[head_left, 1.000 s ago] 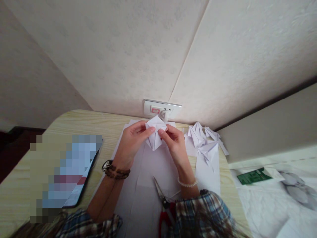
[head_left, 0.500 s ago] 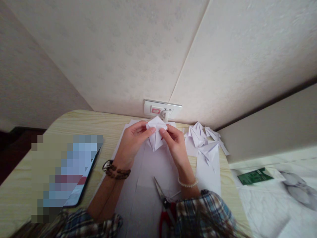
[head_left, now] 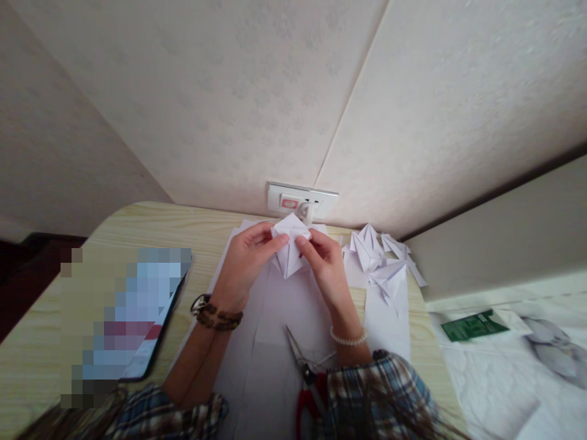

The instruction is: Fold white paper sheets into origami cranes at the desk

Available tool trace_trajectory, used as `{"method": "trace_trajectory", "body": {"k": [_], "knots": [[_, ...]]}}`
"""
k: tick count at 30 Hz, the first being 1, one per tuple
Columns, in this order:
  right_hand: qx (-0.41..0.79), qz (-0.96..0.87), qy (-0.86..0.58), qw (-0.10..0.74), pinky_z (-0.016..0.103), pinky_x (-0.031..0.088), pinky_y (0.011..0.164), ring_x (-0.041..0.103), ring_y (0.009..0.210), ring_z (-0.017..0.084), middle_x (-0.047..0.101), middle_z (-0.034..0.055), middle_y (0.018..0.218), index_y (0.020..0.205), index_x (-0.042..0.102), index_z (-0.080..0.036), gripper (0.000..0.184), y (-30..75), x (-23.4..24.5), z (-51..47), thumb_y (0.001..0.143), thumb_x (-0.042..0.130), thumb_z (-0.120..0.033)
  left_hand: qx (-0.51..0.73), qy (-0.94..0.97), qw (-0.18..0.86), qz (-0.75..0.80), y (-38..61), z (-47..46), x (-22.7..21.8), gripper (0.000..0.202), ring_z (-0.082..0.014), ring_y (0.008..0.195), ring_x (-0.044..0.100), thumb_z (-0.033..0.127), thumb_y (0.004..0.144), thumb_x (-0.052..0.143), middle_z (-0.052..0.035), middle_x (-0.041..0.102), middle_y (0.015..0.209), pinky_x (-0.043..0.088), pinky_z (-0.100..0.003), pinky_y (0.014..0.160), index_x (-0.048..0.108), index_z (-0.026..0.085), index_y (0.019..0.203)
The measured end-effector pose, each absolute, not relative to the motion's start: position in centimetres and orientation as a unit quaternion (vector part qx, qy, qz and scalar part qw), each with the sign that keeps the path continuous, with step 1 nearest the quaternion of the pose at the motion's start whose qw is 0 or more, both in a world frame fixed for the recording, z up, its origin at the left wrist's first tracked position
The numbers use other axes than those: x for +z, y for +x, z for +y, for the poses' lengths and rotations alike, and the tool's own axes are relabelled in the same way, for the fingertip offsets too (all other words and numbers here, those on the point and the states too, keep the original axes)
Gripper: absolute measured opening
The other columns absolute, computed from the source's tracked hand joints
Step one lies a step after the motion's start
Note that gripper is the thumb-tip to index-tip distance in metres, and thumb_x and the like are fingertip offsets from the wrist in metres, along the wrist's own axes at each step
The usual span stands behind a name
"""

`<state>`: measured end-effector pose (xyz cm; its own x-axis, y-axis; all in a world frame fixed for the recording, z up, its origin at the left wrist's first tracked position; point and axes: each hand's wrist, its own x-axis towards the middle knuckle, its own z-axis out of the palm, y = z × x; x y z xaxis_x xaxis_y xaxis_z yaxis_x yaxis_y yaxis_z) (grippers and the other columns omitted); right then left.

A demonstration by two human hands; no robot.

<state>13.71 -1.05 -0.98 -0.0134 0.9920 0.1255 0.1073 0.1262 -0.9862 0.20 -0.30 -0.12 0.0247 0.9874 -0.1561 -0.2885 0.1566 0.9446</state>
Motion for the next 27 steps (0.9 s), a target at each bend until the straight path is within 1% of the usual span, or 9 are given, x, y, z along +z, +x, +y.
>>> {"method": "trace_trajectory", "body": {"k": [3, 8, 11, 19, 24, 27], "knots": [[0.437, -0.561, -0.494, 0.501, 0.027, 0.030, 0.057, 0.040, 0.060, 0.012, 0.044, -0.0043, 0.060, 0.063, 0.052, -0.020, 0.027, 13.73, -0.96, -1.08, 0.085, 0.057, -0.035, 0.526, 0.381, 0.604, 0.463, 0.18, -0.33, -0.09, 0.022, -0.0182, 0.087, 0.068, 0.029, 0.067, 0.079, -0.0035, 0.077, 0.091, 0.050, -0.026, 0.079, 0.073, 0.017, 0.086], [0.438, -0.561, -0.493, 0.501, 0.026, 0.031, 0.057, 0.042, 0.060, 0.012, 0.048, -0.0039, 0.061, 0.064, 0.053, -0.019, 0.026, 13.75, -0.92, -1.09, 0.086, 0.057, -0.034, 0.524, 0.383, 0.604, 0.462, 0.19, -0.34, 0.00, 0.022, -0.0197, 0.087, 0.068, 0.029, 0.067, 0.079, -0.0042, 0.077, 0.092, 0.051, -0.028, 0.080, 0.074, 0.017, 0.085], [0.435, -0.561, -0.497, 0.499, 0.026, 0.030, 0.057, 0.041, 0.060, 0.012, 0.046, -0.0040, 0.060, 0.063, 0.052, -0.019, 0.027, 13.74, -0.89, -1.07, 0.085, 0.057, -0.034, 0.523, 0.380, 0.607, 0.463, 0.22, -0.31, 0.03, 0.022, -0.0192, 0.086, 0.068, 0.029, 0.067, 0.078, -0.0039, 0.076, 0.090, 0.051, -0.028, 0.079, 0.073, 0.017, 0.085], [0.425, -0.571, -0.496, 0.497, 0.026, 0.030, 0.057, 0.042, 0.059, 0.011, 0.046, -0.0043, 0.059, 0.063, 0.050, -0.019, 0.028, 13.77, -1.06, -0.99, 0.086, 0.056, -0.033, 0.536, 0.349, 0.613, 0.464, 0.44, -0.28, 0.40, 0.022, -0.0142, 0.074, 0.063, 0.032, 0.066, 0.079, -0.0004, 0.072, 0.074, 0.049, -0.023, 0.071, 0.072, 0.015, 0.078], [0.416, -0.581, -0.503, 0.486, 0.025, 0.030, 0.057, 0.040, 0.059, 0.011, 0.044, -0.0044, 0.059, 0.061, 0.049, -0.019, 0.031, 13.83, -1.15, -1.03, 0.085, 0.058, -0.035, 0.537, 0.337, 0.612, 0.473, 0.36, -0.33, 0.61, 0.022, -0.0116, 0.066, 0.059, 0.034, 0.065, 0.078, 0.0010, 0.068, 0.066, 0.047, -0.020, 0.063, 0.069, 0.015, 0.068], [0.411, -0.587, -0.502, 0.485, 0.026, 0.032, 0.058, 0.041, 0.060, 0.011, 0.046, -0.0040, 0.060, 0.062, 0.051, -0.019, 0.029, 13.86, -1.18, -1.02, 0.085, 0.059, -0.035, 0.539, 0.334, 0.611, 0.474, 0.30, -0.38, 0.71, 0.025, -0.0100, 0.062, 0.057, 0.035, 0.065, 0.077, 0.0018, 0.064, 0.063, 0.046, -0.019, 0.059, 0.065, 0.015, 0.059]]}}
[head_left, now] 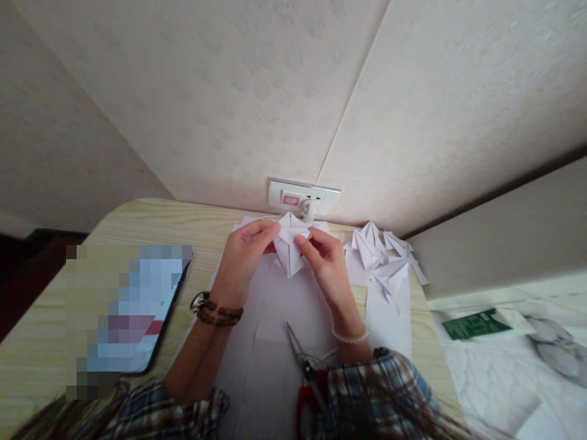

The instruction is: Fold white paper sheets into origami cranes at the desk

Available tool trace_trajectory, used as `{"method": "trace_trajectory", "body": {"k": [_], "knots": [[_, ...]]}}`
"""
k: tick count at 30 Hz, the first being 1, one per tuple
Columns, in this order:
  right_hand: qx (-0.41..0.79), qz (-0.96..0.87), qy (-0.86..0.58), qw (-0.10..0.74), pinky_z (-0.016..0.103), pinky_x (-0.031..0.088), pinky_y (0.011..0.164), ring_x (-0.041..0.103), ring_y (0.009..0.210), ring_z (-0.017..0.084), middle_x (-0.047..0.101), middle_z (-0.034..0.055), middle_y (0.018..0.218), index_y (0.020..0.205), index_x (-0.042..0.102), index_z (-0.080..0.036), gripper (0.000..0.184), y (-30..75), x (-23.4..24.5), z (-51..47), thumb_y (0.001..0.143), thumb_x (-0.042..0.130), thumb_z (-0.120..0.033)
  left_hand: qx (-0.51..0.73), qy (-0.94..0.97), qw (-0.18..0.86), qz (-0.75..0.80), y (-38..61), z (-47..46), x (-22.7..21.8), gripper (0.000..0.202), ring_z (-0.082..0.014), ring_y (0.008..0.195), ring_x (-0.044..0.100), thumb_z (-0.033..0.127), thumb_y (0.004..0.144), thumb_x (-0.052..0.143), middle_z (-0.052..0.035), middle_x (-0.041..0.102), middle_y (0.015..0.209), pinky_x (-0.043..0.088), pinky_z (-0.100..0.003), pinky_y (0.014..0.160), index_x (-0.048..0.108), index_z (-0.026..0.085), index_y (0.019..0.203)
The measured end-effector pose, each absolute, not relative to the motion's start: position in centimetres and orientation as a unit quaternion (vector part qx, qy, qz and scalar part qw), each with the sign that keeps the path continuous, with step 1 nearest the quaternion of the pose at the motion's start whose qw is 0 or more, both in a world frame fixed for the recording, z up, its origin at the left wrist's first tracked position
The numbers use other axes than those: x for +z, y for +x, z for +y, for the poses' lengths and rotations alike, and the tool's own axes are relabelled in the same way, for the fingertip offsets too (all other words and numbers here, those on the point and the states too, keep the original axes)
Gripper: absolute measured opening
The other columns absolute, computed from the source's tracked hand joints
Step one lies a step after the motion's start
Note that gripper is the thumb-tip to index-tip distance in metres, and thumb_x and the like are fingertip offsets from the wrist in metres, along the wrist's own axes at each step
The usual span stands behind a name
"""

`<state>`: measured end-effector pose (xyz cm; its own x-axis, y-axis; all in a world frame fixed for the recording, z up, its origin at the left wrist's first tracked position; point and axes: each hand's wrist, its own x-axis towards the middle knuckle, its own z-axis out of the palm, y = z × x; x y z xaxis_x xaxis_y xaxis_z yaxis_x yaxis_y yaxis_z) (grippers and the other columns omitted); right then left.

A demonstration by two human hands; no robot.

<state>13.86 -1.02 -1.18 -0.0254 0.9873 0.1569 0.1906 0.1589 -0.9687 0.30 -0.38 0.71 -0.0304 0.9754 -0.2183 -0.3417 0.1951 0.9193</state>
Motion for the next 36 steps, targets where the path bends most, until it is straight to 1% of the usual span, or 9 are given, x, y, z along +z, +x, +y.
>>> {"method": "trace_trajectory", "body": {"k": [12, 15, 18, 21, 24, 26, 29, 31, 36], "knots": [[0.391, -0.577, -0.499, 0.515, 0.026, 0.031, 0.058, 0.044, 0.059, 0.011, 0.048, -0.0040, 0.059, 0.063, 0.053, -0.019, 0.029, 13.83, -1.22, -0.97, 0.087, 0.056, -0.035, 0.546, 0.363, 0.591, 0.470, 0.14, -0.26, 0.38, 0.020, -0.0100, 0.065, 0.057, 0.032, 0.070, 0.074, 0.0027, 0.064, 0.065, 0.046, -0.020, 0.064, 0.065, 0.016, 0.062], [0.378, -0.576, -0.502, 0.522, 0.026, 0.030, 0.057, 0.042, 0.058, 0.011, 0.046, -0.0043, 0.059, 0.061, 0.050, -0.019, 0.031, 13.89, -1.19, -0.95, 0.088, 0.055, -0.035, 0.536, 0.382, 0.584, 0.476, 0.14, -0.24, 0.29, 0.021, -0.0109, 0.066, 0.057, 0.033, 0.070, 0.074, 0.0026, 0.064, 0.066, 0.047, -0.021, 0.065, 0.065, 0.016, 0.063], [0.370, -0.587, -0.508, 0.511, 0.026, 0.028, 0.056, 0.040, 0.057, 0.011, 0.043, -0.0047, 0.058, 0.060, 0.048, -0.019, 0.033, 13.96, -1.17, -0.94, 0.089, 0.054, -0.035, 0.519, 0.395, 0.591, 0.475, 0.25, -0.29, 0.31, 0.022, -0.0142, 0.071, 0.062, 0.033, 0.066, 0.078, 0.0011, 0.068, 0.071, 0.048, -0.023, 0.066, 0.068, 0.016, 0.076], [0.372, -0.613, -0.499, 0.486, 0.026, 0.028, 0.056, 0.041, 0.059, 0.012, 0.044, -0.0044, 0.058, 0.061, 0.048, -0.019, 0.031, 14.03, -1.09, -0.94, 0.088, 0.053, -0.034, 0.507, 0.413, 0.596, 0.467, 0.26, -0.37, 0.40, 0.037, -0.0164, 0.077, 0.065, 0.028, 0.063, 0.080, -0.0005, 0.072, 0.080, 0.049, -0.023, 0.067, 0.067, 0.018, 0.095], [0.391, -0.622, -0.485, 0.474, 0.026, 0.031, 0.057, 0.043, 0.060, 0.012, 0.046, -0.0039, 0.059, 0.062, 0.050, -0.020, 0.031, 14.05, -0.99, -0.97, 0.089, 0.051, -0.034, 0.511, 0.417, 0.585, 0.473, 0.08, -0.37, 0.49, 0.035, -0.0150, 0.075, 0.065, 0.025, 0.064, 0.079, -0.0006, 0.072, 0.081, 0.049, -0.023, 0.066, 0.066, 0.018, 0.097], [0.420, -0.615, -0.474, 0.470, 0.026, 0.034, 0.059, 0.046, 0.062, 0.013, 0.051, -0.0032, 0.063, 0.067, 0.053, -0.020, 0.027, 14.02, -0.97, -0.99, 0.089, 0.052, -0.035, 0.530, 0.392, 0.575, 0.485, -0.08, -0.31, 0.53, 0.033, -0.0135, 0.072, 0.064, 0.024, 0.064, 0.078, -0.0003, 0.072, 0.080, 0.048, -0.022, 0.064, 0.066, 0.018, 0.094], [0.461, -0.595, -0.477, 0.454, 0.027, 0.038, 0.064, 0.051, 0.067, 0.014, 0.057, -0.0028, 0.072, 0.082, 0.058, -0.021, 0.014, 13.92, -1.12, -0.95, 0.083, 0.062, -0.035, 0.565, 0.351, 0.554, 0.500, -0.25, -0.19, 0.55, 0.035, -0.0126, 0.068, 0.063, 0.022, 0.062, 0.078, 0.0010, 0.070, 0.079, 0.047, -0.021, 0.060, 0.063, 0.018, 0.093], [0.476, -0.565, -0.483, 0.470, 0.027, 0.041, 0.065, 0.053, 0.070, 0.015, 0.059, -0.0026, 0.077, 0.089, 0.058, -0.023, 0.016, 13.92, -1.30, -0.84, 0.078, 0.067, -0.031, 0.576, 0.343, 0.543, 0.506, -0.27, -0.12, 0.54, 0.037, -0.0122, 0.068, 0.063, 0.021, 0.061, 0.077, 0.0020, 0.069, 0.080, 0.046, -0.021, 0.060, 0.061, 0.019, 0.094], [0.467, -0.463, -0.464, 0.594, 0.027, 0.047, 0.073, 0.058, 0.084, 0.015, 0.061, 0.0006, 0.095, 0.098, 0.057, -0.024, 0.027, 14.33, -1.51, -0.50, 0.074, 0.069, -0.023, 0.522, 0.384, 0.580, 0.494, -0.13, -0.14, 0.44, 0.035, -0.0136, 0.072, 0.063, 0.019, 0.059, 0.076, 0.0019, 0.067, 0.077, 0.046, -0.022, 0.064, 0.062, 0.018, 0.091]]}}
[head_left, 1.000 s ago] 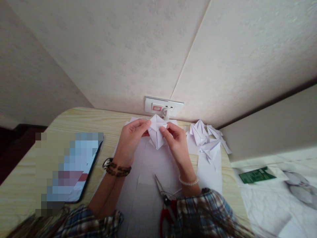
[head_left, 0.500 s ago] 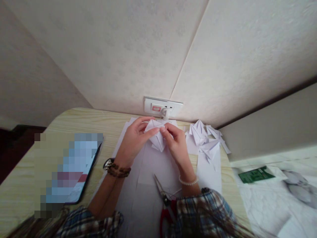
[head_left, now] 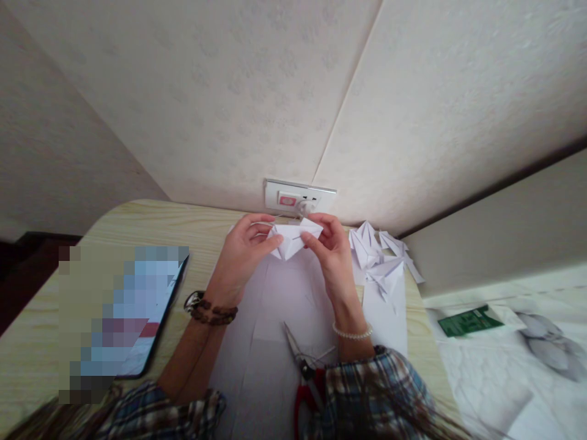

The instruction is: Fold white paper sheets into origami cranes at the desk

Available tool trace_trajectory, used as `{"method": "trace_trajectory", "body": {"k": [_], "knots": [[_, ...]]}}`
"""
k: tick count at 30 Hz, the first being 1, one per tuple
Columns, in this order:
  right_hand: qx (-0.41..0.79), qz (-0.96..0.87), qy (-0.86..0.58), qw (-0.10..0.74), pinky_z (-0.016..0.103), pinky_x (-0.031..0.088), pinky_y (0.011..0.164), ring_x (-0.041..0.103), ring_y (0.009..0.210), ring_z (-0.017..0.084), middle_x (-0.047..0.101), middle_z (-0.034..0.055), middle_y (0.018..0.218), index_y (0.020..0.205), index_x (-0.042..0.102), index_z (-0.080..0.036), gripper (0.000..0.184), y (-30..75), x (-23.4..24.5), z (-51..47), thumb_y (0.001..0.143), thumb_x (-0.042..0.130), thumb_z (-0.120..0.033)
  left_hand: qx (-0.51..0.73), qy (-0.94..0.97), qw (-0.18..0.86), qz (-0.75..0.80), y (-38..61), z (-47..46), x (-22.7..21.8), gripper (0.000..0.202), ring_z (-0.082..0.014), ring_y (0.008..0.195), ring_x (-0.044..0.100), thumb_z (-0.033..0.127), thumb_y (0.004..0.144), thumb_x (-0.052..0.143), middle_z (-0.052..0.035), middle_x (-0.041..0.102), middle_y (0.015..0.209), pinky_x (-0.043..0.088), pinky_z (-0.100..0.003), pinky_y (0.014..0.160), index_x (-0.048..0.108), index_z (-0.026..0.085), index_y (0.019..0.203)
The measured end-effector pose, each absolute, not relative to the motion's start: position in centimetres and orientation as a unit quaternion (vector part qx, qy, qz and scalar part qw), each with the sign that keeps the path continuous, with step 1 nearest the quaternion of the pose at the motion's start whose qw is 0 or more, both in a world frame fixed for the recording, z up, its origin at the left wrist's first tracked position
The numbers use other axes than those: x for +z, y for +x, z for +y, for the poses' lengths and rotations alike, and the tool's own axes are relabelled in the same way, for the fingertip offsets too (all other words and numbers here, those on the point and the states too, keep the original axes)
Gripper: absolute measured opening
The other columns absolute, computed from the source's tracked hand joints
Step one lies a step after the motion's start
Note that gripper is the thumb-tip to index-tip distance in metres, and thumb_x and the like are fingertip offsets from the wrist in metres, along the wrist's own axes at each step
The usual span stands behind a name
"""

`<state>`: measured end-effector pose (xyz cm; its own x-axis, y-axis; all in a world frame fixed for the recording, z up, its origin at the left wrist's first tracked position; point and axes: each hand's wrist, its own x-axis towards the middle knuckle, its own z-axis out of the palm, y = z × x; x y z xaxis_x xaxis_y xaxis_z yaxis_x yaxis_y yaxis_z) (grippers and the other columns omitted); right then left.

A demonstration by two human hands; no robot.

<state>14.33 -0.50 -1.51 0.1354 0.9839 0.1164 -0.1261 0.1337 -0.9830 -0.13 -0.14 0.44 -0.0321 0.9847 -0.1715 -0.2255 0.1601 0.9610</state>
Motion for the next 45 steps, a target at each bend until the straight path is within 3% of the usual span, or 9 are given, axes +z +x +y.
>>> {"method": "trace_trajectory", "body": {"k": [7, 15, 20, 24, 31, 38, 45], "knots": [[0.429, -0.453, -0.476, 0.620, 0.027, 0.050, 0.075, 0.058, 0.088, 0.015, 0.060, 0.0029, 0.117, 0.107, 0.055, -0.027, 0.037, 14.57, -1.34, -0.46, 0.073, 0.068, -0.019, 0.405, 0.459, 0.636, 0.470, 0.16, -0.13, -0.07, 0.032, -0.0184, 0.073, 0.066, 0.015, 0.056, 0.074, 0.0008, 0.067, 0.073, 0.051, -0.031, 0.072, 0.065, 0.019, 0.087], [0.465, -0.458, -0.445, 0.613, 0.027, 0.048, 0.077, 0.059, 0.083, 0.014, 0.063, 0.0003, 0.096, 0.101, 0.059, -0.025, 0.030, 14.38, -1.57, -0.27, 0.074, 0.070, -0.023, 0.442, 0.472, 0.599, 0.472, 0.15, -0.15, -0.06, 0.014, -0.0182, 0.077, 0.065, 0.023, 0.064, 0.073, -0.0025, 0.072, 0.080, 0.051, -0.029, 0.075, 0.071, 0.018, 0.077], [0.494, -0.457, -0.437, 0.598, 0.028, 0.048, 0.075, 0.060, 0.079, 0.015, 0.065, 0.0000, 0.086, 0.097, 0.061, -0.024, 0.018, 14.29, -1.61, -0.38, 0.081, 0.065, -0.031, 0.494, 0.438, 0.589, 0.467, 0.10, -0.12, 0.07, 0.016, -0.0152, 0.073, 0.063, 0.023, 0.062, 0.076, -0.0003, 0.070, 0.077, 0.049, -0.025, 0.073, 0.070, 0.017, 0.075], [0.494, -0.464, -0.424, 0.600, 0.025, 0.046, 0.071, 0.057, 0.072, 0.012, 0.061, -0.0038, 0.075, 0.099, 0.061, -0.025, 0.020, 14.29, -1.69, -0.34, 0.079, 0.066, -0.026, 0.513, 0.431, 0.578, 0.465, 0.25, -0.21, 0.33, 0.019, -0.0151, 0.075, 0.063, 0.024, 0.062, 0.078, 0.0008, 0.069, 0.079, 0.049, -0.024, 0.072, 0.068, 0.018, 0.076], [0.507, -0.485, -0.421, 0.575, 0.025, 0.045, 0.069, 0.056, 0.070, 0.012, 0.060, -0.0040, 0.074, 0.097, 0.063, -0.025, 0.019, 14.16, -1.26, -0.47, 0.078, 0.065, -0.024, 0.506, 0.430, 0.586, 0.464, 0.32, -0.19, 0.44, 0.031, -0.0165, 0.078, 0.064, 0.026, 0.066, 0.075, -0.0010, 0.070, 0.087, 0.048, -0.025, 0.069, 0.067, 0.017, 0.094], [0.537, -0.479, -0.397, 0.570, 0.024, 0.045, 0.067, 0.056, 0.069, 0.011, 0.060, -0.0050, 0.072, 0.096, 0.063, -0.024, 0.020, 14.07, -0.96, -0.58, 0.076, 0.068, -0.022, 0.520, 0.423, 0.579, 0.464, 0.17, -0.31, 0.33, 0.027, -0.0158, 0.080, 0.063, 0.026, 0.066, 0.076, -0.0003, 0.071, 0.084, 0.047, -0.023, 0.070, 0.068, 0.017, 0.090], [0.512, -0.474, -0.423, 0.578, 0.026, 0.048, 0.072, 0.059, 0.076, 0.013, 0.065, -0.0015, 0.083, 0.090, 0.063, -0.023, 0.012, 14.02, -1.03, -0.54, 0.078, 0.067, -0.025, 0.508, 0.429, 0.585, 0.465, 0.26, -0.31, 0.66, 0.028, -0.0163, 0.076, 0.064, 0.028, 0.064, 0.078, -0.0011, 0.072, 0.083, 0.048, -0.024, 0.071, 0.069, 0.017, 0.089]]}}
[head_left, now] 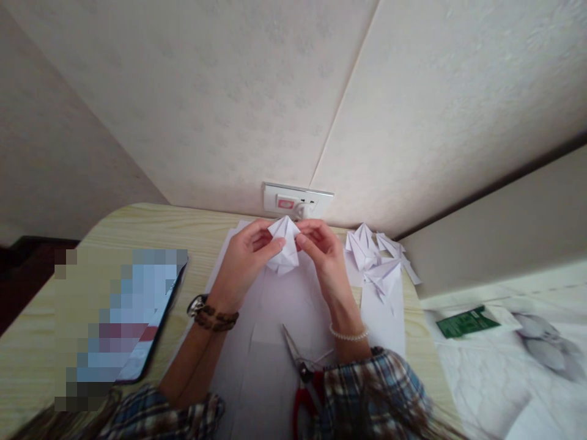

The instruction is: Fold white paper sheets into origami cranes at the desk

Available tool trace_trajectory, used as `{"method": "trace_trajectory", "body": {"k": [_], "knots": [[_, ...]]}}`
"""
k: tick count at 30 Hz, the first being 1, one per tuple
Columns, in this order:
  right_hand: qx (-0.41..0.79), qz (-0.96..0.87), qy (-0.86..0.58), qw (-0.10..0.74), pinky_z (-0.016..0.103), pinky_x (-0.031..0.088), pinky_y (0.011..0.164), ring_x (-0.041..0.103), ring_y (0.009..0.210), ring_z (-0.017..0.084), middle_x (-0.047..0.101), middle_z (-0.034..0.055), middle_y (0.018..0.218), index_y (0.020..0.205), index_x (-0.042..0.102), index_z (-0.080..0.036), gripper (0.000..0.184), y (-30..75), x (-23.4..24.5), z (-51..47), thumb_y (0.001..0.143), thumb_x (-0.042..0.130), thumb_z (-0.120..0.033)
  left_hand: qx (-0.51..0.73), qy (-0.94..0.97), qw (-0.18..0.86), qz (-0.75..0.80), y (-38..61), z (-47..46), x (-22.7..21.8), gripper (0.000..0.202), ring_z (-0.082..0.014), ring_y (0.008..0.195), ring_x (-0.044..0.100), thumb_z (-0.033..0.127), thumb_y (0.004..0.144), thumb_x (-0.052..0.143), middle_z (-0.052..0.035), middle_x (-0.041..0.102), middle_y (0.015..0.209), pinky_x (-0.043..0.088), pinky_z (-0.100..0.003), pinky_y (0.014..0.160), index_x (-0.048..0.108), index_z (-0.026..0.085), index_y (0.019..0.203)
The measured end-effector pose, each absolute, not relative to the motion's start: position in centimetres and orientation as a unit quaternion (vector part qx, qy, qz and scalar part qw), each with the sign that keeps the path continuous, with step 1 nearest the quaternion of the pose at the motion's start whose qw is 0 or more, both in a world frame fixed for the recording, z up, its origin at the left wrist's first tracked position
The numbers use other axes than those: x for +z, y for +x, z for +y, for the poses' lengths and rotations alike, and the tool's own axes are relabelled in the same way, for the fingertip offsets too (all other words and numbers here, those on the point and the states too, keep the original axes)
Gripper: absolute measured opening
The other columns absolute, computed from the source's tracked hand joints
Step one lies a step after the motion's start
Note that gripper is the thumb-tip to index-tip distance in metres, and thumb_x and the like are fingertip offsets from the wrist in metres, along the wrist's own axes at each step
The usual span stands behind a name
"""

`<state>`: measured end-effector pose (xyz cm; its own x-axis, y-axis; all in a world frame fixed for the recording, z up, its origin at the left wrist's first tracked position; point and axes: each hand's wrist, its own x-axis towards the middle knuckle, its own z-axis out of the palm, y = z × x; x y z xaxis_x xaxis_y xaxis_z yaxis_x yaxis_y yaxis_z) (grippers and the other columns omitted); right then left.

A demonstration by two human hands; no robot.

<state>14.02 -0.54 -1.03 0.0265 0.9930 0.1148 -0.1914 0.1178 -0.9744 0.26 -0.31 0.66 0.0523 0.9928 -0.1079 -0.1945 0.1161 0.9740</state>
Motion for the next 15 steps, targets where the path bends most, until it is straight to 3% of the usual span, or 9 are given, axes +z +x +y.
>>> {"method": "trace_trajectory", "body": {"k": [8, 15], "knots": [[0.530, -0.475, -0.431, 0.555, 0.025, 0.045, 0.066, 0.053, 0.065, 0.012, 0.058, -0.0039, 0.067, 0.070, 0.059, -0.020, 0.017, 13.81, -1.07, -0.55, 0.079, 0.067, -0.033, 0.505, 0.428, 0.582, 0.473, 0.20, -0.38, 0.58, 0.029, -0.0184, 0.077, 0.065, 0.030, 0.063, 0.080, -0.0017, 0.073, 0.081, 0.048, -0.025, 0.068, 0.069, 0.017, 0.087], [0.542, -0.476, -0.413, 0.557, 0.024, 0.041, 0.064, 0.051, 0.064, 0.011, 0.056, -0.0047, 0.068, 0.072, 0.059, -0.020, 0.017, 13.81, -0.87, -0.63, 0.078, 0.068, -0.033, 0.503, 0.422, 0.590, 0.470, 0.18, -0.50, 0.62, 0.023, -0.0155, 0.070, 0.062, 0.029, 0.065, 0.079, -0.0004, 0.071, 0.076, 0.046, -0.023, 0.064, 0.070, 0.017, 0.082]]}}
